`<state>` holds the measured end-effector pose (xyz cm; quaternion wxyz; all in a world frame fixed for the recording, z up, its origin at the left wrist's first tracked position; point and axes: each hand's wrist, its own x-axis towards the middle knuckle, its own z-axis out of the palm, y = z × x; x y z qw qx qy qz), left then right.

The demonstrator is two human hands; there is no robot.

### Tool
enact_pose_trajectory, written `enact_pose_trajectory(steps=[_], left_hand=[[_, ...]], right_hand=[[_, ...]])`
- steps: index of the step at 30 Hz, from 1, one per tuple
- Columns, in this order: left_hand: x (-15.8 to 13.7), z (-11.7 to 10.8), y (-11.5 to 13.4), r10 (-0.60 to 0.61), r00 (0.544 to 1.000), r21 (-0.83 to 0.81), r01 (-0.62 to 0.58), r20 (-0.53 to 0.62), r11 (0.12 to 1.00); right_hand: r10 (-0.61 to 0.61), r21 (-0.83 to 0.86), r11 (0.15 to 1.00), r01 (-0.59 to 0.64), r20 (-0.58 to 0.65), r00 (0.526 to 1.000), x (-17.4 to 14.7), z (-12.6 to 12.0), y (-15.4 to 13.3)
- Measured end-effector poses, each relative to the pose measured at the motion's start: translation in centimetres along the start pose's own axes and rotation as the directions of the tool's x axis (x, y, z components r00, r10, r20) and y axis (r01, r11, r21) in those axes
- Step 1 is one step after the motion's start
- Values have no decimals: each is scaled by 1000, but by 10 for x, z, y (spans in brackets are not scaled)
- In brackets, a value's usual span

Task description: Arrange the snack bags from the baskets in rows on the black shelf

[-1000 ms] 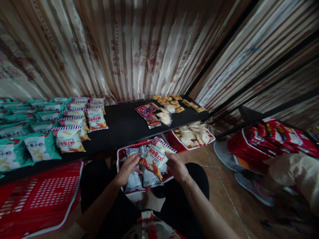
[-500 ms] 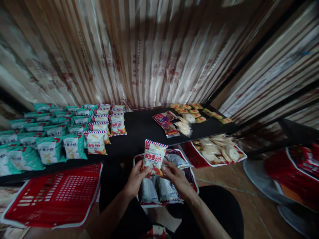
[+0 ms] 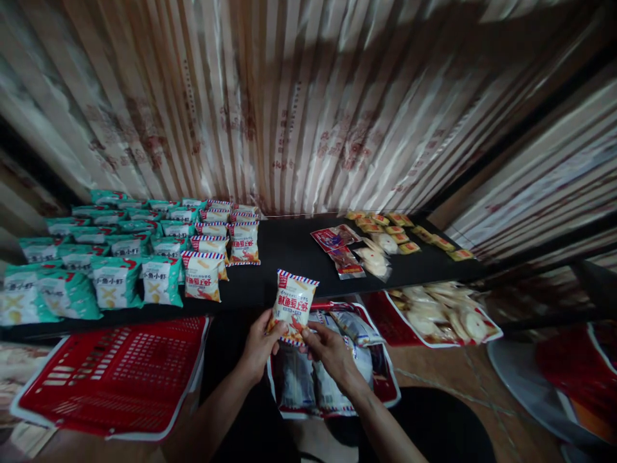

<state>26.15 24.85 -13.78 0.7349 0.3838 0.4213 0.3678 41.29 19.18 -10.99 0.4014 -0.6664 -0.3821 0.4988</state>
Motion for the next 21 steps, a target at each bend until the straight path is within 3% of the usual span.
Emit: enact_pose_trajectory(steps=[6,12,16,18,21], left_hand=[[9,-24,11,76,994,47,-72,-81,996],[17,-39,23,105,992,89,-99,-63,991],[31,-47,24,158,983,169,-140,-99,976],[39,-51,19,238,950,283,-177,-200,943],[46,-56,10,455,830,506,-254,-323,824]], right_hand=[[-164,-93,982,167,37,986,20,9,-27],[-179,189,971,145,180,967,47,29,-52],[-177,271,952,140,116,977,70,42,-48],[-189,278,946,167,54,980,84,47,-45],[-232,240,943,232,-31,972,109,53,-42]])
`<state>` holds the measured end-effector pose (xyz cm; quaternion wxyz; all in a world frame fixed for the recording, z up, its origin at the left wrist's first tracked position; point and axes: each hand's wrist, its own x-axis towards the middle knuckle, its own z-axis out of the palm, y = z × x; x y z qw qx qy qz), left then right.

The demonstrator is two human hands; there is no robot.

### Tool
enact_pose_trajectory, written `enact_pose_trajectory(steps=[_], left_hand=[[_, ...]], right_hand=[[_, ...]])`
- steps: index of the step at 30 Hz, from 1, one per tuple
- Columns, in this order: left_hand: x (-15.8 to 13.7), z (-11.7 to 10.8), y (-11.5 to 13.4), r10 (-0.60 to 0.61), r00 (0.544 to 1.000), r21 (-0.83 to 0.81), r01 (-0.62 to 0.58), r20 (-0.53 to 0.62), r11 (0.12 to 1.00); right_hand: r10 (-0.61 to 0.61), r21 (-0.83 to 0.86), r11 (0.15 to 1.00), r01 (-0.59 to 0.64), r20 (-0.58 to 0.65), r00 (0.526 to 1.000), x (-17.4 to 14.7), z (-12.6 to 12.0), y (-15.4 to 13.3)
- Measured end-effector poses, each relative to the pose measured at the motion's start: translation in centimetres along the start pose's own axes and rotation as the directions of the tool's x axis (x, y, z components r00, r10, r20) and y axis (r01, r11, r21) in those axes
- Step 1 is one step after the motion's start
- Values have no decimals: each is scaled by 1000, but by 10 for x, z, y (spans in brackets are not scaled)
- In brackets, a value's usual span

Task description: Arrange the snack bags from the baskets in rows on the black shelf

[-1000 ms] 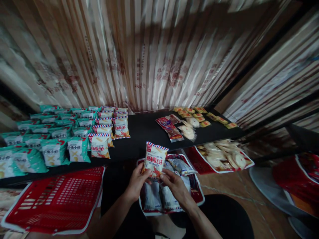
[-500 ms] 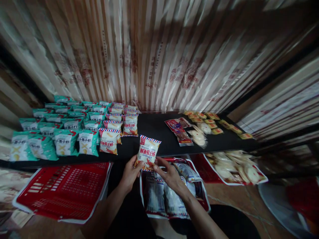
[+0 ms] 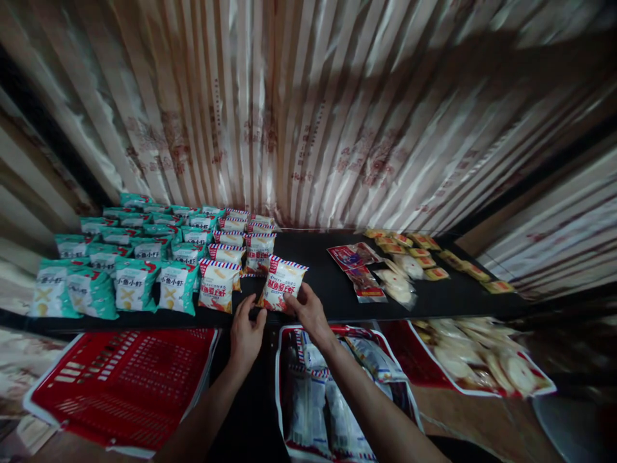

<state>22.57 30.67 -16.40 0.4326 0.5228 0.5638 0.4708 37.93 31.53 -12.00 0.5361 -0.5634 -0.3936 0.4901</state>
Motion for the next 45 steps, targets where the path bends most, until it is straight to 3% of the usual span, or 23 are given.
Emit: enact_pose_trajectory(steps=[3,7,14,24,33,39,45], left_hand=[[-2,3,-6,171,984,139,-164,-41,977],[-3,5,-4,263,965,231,-256,0,939],[9,6,-8,311,950,297,-301,13,906],[8,9,-11,322,947,299,-301,-22,905],[8,10,-6,357,934,337,-330,-19,882],[-5,6,-3,416,909,344,-395,15,852],[-27,3,-4,460,876,328,-482,149,812]], right_hand=[[-98,-107,990,94,-35,995,22,6,9],[-179,-267,950,161,-44,983,42,17,19],[-236,-408,888,210,-14,972,55,33,29],[-267,-509,825,246,34,963,62,35,35],[-277,-392,886,246,-22,961,51,34,39],[-268,-365,910,195,-163,949,12,-1,42],[-320,-470,873,133,-344,883,-59,-81,58]])
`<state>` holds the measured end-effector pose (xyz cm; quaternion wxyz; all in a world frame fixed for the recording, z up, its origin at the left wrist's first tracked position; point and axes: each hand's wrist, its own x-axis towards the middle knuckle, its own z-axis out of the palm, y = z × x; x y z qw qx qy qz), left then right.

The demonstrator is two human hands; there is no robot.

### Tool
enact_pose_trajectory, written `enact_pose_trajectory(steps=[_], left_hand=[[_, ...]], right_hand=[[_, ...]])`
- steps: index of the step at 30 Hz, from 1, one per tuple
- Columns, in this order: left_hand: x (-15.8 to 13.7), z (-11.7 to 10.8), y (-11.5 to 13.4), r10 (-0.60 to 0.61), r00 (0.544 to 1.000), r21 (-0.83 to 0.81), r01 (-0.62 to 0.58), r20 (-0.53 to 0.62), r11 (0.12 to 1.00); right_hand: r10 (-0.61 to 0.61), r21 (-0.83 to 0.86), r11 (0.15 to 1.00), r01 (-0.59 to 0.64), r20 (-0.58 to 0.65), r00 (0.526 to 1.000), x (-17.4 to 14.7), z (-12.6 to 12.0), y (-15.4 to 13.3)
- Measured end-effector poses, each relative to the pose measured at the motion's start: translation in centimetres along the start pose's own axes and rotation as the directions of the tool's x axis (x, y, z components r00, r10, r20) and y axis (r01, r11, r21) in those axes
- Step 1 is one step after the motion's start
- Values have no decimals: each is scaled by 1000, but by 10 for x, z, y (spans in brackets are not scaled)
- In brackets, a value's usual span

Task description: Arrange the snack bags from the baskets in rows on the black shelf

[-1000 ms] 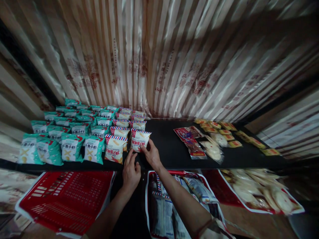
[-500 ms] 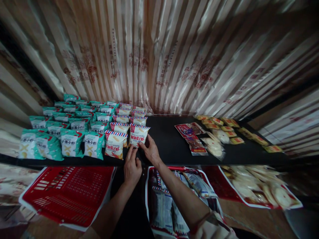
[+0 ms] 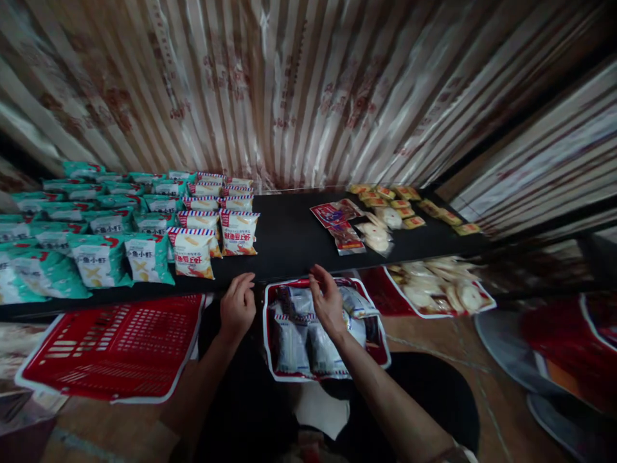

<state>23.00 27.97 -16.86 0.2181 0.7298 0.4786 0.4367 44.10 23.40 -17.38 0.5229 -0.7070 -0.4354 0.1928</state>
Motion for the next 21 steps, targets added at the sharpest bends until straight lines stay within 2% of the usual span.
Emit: enact_pose_trajectory(steps=[5,9,12,15,18,21], left_hand=[[-30,13,16,-23,983,-8,25,179,1000],[-69,33,34,-52,924,-35,71,379,997],[-97,42,49,-91,867,-44,129,490,991],[-116,45,60,-112,830,-41,160,546,986],[-127,46,66,-140,819,-18,181,557,983],[-133,48,70,-146,821,-12,183,551,983]], right_hand=[[-22,-190,982,-9,-161,987,-40,-75,44],[-123,-420,907,26,-206,971,-60,-114,79],[-160,-609,791,47,-132,978,-60,-133,104],[-164,-711,689,138,33,986,-50,-144,124],[-175,-742,628,234,159,972,-37,-150,139],[-191,-746,609,270,192,963,-26,-152,145]])
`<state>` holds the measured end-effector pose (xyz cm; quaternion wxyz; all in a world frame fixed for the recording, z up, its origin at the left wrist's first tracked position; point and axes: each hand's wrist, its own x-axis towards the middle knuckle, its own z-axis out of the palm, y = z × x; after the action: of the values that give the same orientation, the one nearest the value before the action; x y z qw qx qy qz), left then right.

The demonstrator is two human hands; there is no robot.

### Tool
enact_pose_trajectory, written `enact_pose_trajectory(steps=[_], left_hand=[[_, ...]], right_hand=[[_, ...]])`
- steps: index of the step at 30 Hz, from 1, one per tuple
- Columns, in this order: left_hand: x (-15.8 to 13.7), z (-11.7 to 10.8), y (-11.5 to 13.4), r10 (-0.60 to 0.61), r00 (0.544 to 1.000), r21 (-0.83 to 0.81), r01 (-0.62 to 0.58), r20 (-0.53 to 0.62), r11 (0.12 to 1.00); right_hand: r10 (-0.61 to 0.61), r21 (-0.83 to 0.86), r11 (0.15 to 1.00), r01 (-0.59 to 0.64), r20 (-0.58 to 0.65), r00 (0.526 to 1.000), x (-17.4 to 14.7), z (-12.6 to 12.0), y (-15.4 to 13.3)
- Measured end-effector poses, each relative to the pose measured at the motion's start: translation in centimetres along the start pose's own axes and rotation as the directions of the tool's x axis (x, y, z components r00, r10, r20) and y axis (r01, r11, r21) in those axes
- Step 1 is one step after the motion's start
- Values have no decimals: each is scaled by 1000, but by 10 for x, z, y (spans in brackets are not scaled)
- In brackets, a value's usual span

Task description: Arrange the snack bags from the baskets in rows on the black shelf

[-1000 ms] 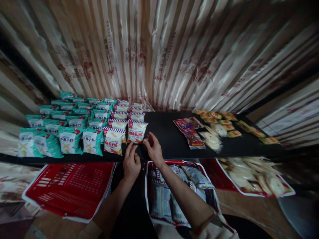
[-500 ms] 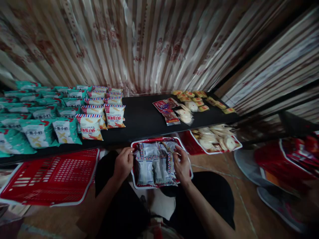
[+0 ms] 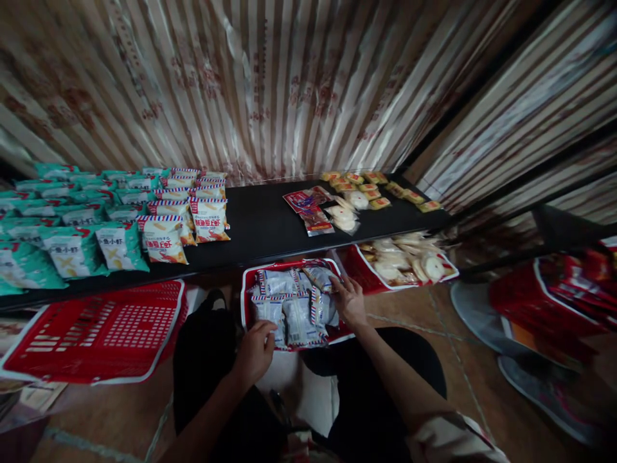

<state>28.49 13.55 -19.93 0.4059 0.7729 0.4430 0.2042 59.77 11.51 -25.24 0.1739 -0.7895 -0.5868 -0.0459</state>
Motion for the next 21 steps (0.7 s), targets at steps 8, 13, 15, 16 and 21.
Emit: enact_pose_trajectory(steps=[8,13,15,16,21], left_hand=[[3,3,14,24,999,-15,-23,23,1000],[10,1,13,61,998,-25,-61,-9,998],[15,0,14,79,996,-33,-80,-28,996],[18,0,15,84,996,-42,-85,-36,995],[34,-9,32,61,992,-157,-79,-113,984]], right_hand=[[-11,51,999,14,-56,998,14,-24,2],[-61,192,979,69,-47,997,23,-67,-2],[-33,300,953,33,-5,999,28,-88,-9],[-12,363,932,-5,44,999,31,-99,-14],[-25,578,790,-206,365,931,43,-141,-46]])
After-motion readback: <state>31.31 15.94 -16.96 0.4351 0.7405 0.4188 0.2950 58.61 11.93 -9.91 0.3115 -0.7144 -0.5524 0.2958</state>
